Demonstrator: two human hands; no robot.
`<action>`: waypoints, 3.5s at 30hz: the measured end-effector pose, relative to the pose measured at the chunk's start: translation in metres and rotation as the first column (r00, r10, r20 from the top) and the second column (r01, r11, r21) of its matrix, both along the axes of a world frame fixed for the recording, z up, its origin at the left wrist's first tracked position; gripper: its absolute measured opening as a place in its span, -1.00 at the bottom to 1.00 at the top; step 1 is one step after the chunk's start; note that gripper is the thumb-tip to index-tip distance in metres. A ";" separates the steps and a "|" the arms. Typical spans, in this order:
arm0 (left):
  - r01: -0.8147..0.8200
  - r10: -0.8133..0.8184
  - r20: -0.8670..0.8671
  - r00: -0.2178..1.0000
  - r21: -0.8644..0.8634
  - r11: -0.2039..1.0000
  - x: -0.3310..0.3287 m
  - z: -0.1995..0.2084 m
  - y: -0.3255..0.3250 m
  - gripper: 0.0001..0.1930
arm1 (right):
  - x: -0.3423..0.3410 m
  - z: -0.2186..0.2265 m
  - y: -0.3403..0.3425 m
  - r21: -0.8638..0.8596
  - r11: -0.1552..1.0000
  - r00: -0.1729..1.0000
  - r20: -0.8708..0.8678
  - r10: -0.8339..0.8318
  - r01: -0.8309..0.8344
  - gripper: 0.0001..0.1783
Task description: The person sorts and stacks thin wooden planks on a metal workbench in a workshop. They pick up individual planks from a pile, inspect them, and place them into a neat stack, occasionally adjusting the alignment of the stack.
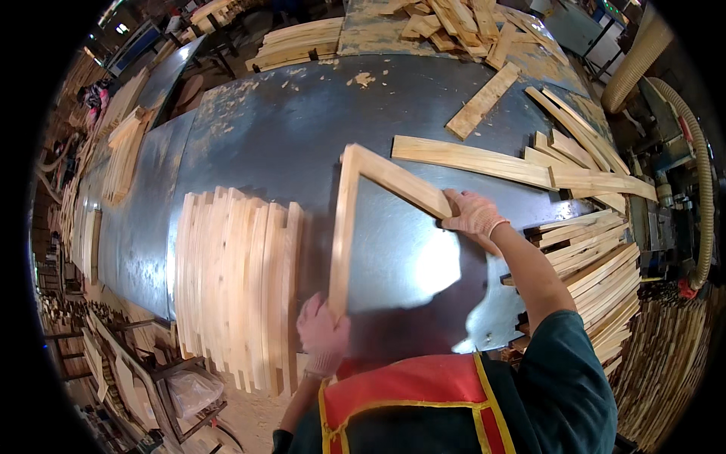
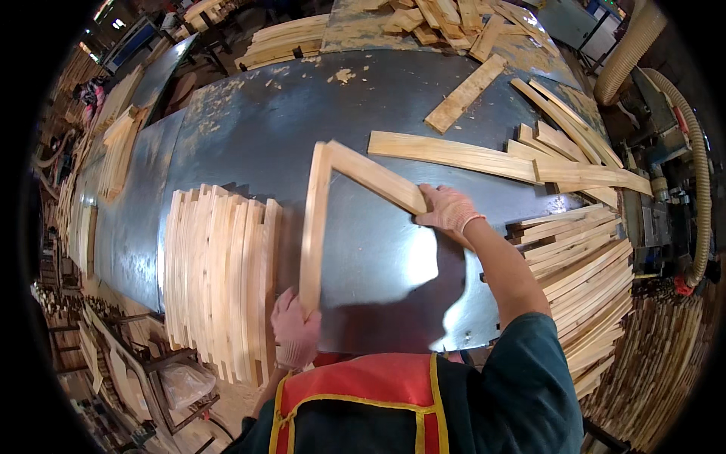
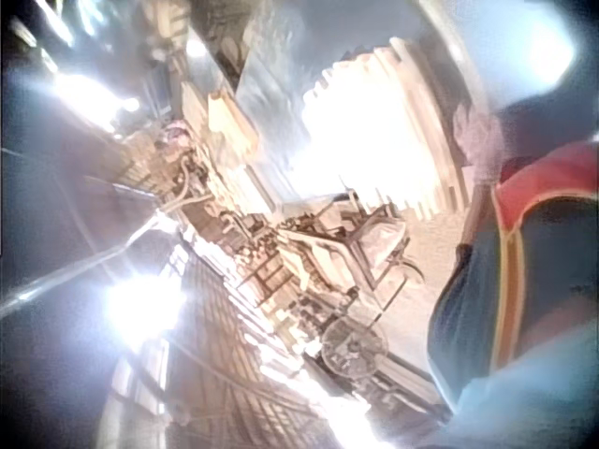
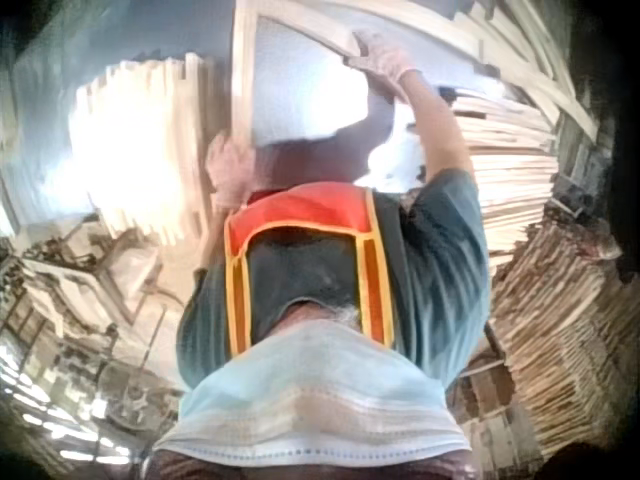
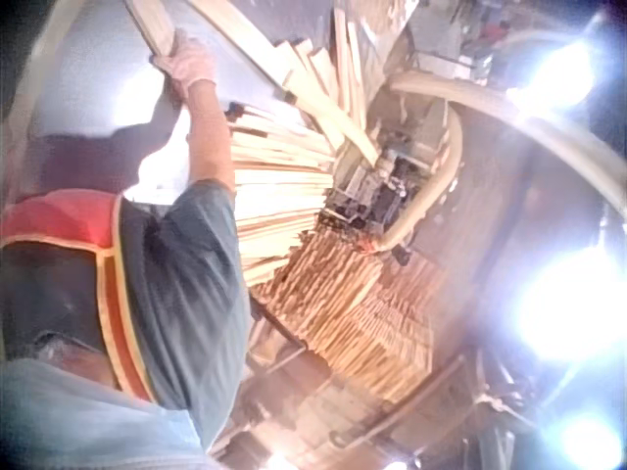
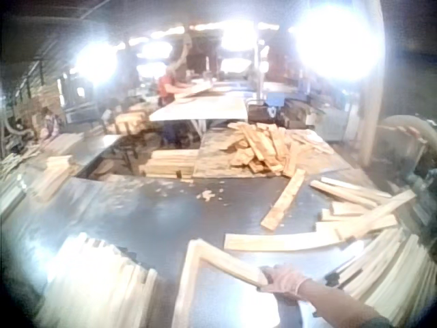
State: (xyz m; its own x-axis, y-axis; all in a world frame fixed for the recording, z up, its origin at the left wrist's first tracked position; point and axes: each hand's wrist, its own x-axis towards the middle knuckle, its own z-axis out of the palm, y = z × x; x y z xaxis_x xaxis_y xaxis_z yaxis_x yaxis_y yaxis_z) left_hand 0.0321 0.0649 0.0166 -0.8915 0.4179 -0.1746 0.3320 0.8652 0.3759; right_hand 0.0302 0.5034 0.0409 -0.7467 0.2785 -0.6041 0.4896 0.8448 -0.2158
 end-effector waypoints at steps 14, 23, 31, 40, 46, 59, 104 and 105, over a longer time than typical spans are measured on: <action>-0.101 0.122 -0.141 0.982 0.148 0.984 -0.028 -0.023 -0.073 -0.28 | 0.000 -0.117 -0.338 -0.383 0.731 0.817 -0.384 0.431 -0.565 -0.67; 0.051 -0.178 -0.217 0.960 -0.487 0.872 -0.047 -0.053 -0.070 -0.11 | 0.001 -0.053 -0.049 -0.155 0.944 0.827 -0.536 0.168 -0.292 -0.38; 0.411 -0.432 -0.164 0.887 -0.148 0.900 -0.010 -0.023 0.109 0.00 | 0.078 -0.051 0.110 0.405 0.861 0.838 -0.313 0.448 -0.309 -0.52; 0.646 -0.667 -0.024 0.745 -0.225 0.730 0.012 -0.044 0.255 0.05 | 0.139 0.052 0.247 0.361 0.930 0.997 -0.044 -0.055 0.068 -0.21; 0.666 -0.659 0.094 0.746 -0.095 0.740 -0.005 -0.053 0.257 -0.04 | 0.166 -0.010 0.306 0.472 0.869 0.982 0.174 0.074 -0.149 -0.11; -0.727 -0.395 0.897 0.200 0.406 0.554 -0.036 0.026 0.051 -0.28 | 0.043 -0.051 0.016 -0.725 0.637 0.748 -0.265 -0.609 0.262 -0.30; 0.626 -0.619 -0.345 0.705 -0.107 0.773 -0.054 -0.013 0.508 0.00 | 0.323 0.074 0.044 -0.757 0.643 0.701 -0.396 -0.593 0.116 -0.18; 0.594 -0.630 -0.283 0.723 -0.212 0.776 -0.082 -0.015 0.476 0.00 | 0.324 0.072 0.048 -0.741 0.663 0.687 -0.427 -0.587 0.106 -0.20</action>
State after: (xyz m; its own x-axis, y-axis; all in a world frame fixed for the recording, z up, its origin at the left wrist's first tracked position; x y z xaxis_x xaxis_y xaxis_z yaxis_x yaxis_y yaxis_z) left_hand -0.0502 0.5408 0.0012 -0.4581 0.8889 0.0007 0.8865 0.4568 0.0744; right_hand 0.3546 0.5515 0.1126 -0.9178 0.3428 -0.2004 0.2711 0.1724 -0.9470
